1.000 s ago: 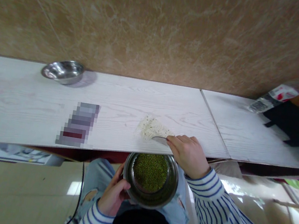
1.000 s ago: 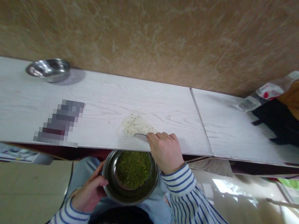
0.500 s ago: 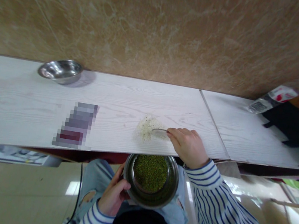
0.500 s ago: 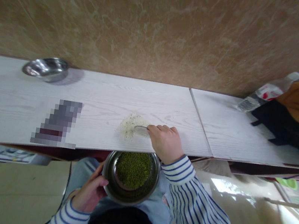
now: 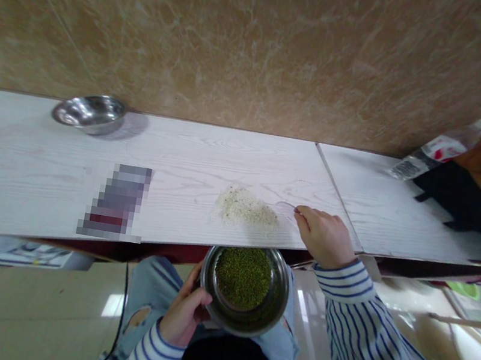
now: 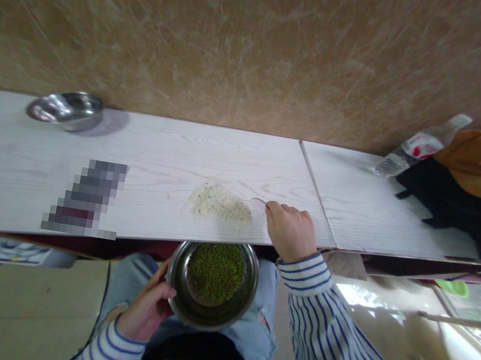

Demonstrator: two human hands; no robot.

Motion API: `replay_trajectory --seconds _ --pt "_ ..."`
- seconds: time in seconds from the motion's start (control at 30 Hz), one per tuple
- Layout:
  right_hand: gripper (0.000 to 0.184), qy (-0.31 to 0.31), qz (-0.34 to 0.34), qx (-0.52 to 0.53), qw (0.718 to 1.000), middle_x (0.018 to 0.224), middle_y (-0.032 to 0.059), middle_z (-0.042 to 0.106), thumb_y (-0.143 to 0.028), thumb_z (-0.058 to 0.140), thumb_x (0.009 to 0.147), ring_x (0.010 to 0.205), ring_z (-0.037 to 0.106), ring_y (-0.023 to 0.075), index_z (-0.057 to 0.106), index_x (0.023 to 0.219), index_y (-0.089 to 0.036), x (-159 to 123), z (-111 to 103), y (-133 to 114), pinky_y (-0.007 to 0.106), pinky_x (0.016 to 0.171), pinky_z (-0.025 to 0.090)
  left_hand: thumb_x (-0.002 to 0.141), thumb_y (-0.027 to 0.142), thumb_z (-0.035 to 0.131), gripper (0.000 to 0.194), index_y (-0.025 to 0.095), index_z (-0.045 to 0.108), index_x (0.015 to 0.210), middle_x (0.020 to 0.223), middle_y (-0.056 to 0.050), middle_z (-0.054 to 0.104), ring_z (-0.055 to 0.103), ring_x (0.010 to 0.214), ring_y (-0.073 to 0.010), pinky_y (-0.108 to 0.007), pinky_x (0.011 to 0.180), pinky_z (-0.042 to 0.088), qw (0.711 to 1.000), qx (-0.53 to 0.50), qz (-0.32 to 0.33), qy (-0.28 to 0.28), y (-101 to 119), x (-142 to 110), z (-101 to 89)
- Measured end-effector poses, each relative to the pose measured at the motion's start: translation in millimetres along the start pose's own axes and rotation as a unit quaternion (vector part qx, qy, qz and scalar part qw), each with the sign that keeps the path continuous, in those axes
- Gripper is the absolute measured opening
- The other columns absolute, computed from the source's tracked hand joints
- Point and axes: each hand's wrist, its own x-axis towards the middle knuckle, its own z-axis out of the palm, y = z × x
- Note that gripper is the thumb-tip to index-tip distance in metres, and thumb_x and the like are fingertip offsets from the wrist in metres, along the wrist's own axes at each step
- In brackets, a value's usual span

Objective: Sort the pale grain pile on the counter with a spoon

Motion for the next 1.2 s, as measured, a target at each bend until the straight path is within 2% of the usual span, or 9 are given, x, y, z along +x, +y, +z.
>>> replay_trajectory --seconds 0.43,0.83,0.93,1.07,1.2 --pt "0.028 -0.011 -0.001 0.114 0.993 0.081 0.0042 0.070 -0.030 0.037 0.089 0.069 0.063 0.0165 0.063 0.095 -0.020 -24.0 5.9 -2.6 0.027 0.059 0.039 0.053 0.011 0.055 0.083 0.028 0.039 0.133 0.083 0.000 0.060 0.053 0.062 -0.0163 -0.026 0.046 0.042 1.000 0.001 -0.006 -0.010 -1.6 1.2 2.7" --pt "0.028 -0.028 -0.026 0.139 0.990 0.082 0.0049 0.069 -0.029 0.037 0.089 0.068 0.063 0.0157 0.062 0.095 -0.020 -23.5 -6.6 -34.5 0.027 0.061 0.039 0.052 0.010 0.054 0.083 0.025 0.040 0.133 0.096 -0.003 0.061 0.052 0.062 -0.0162 -0.028 0.046 0.045 1.000 -0.005 -0.004 -0.004 -4.0 -1.4 4.9" --pt "0.029 -0.014 -0.037 0.152 0.988 0.082 0.0051 0.070 -0.030 0.036 0.089 0.069 0.063 0.0153 0.063 0.095 -0.020 -23.7 -7.2 -32.2 0.027 0.061 0.039 0.052 0.010 0.055 0.083 0.026 0.042 0.132 0.098 -0.004 0.062 0.053 0.063 -0.0166 -0.029 0.046 0.044 1.000 -0.007 -0.002 -0.003 -4.1 -2.0 4.2" --pt "0.029 0.009 -0.014 0.138 0.990 0.077 0.0039 0.069 -0.031 0.036 0.089 0.065 0.062 0.0149 0.063 0.092 -0.020 -28.1 -6.1 -18.6 0.027 0.058 0.039 0.052 0.010 0.055 0.081 0.028 0.045 0.130 0.090 -0.001 0.062 0.051 0.063 -0.0160 -0.027 0.047 0.043 1.000 -0.010 -0.005 0.005 -3.7 -1.3 2.9" --pt "0.027 -0.009 -0.002 0.132 0.991 0.074 0.0032 0.068 -0.030 0.037 0.089 0.063 0.062 0.0154 0.063 0.091 -0.020 -33.8 -3.5 -11.0 0.027 0.057 0.038 0.051 0.010 0.055 0.081 0.027 0.045 0.130 0.086 -0.001 0.061 0.052 0.066 -0.0164 -0.026 0.048 0.043 1.000 -0.010 -0.007 0.004 -3.2 -0.7 3.0"
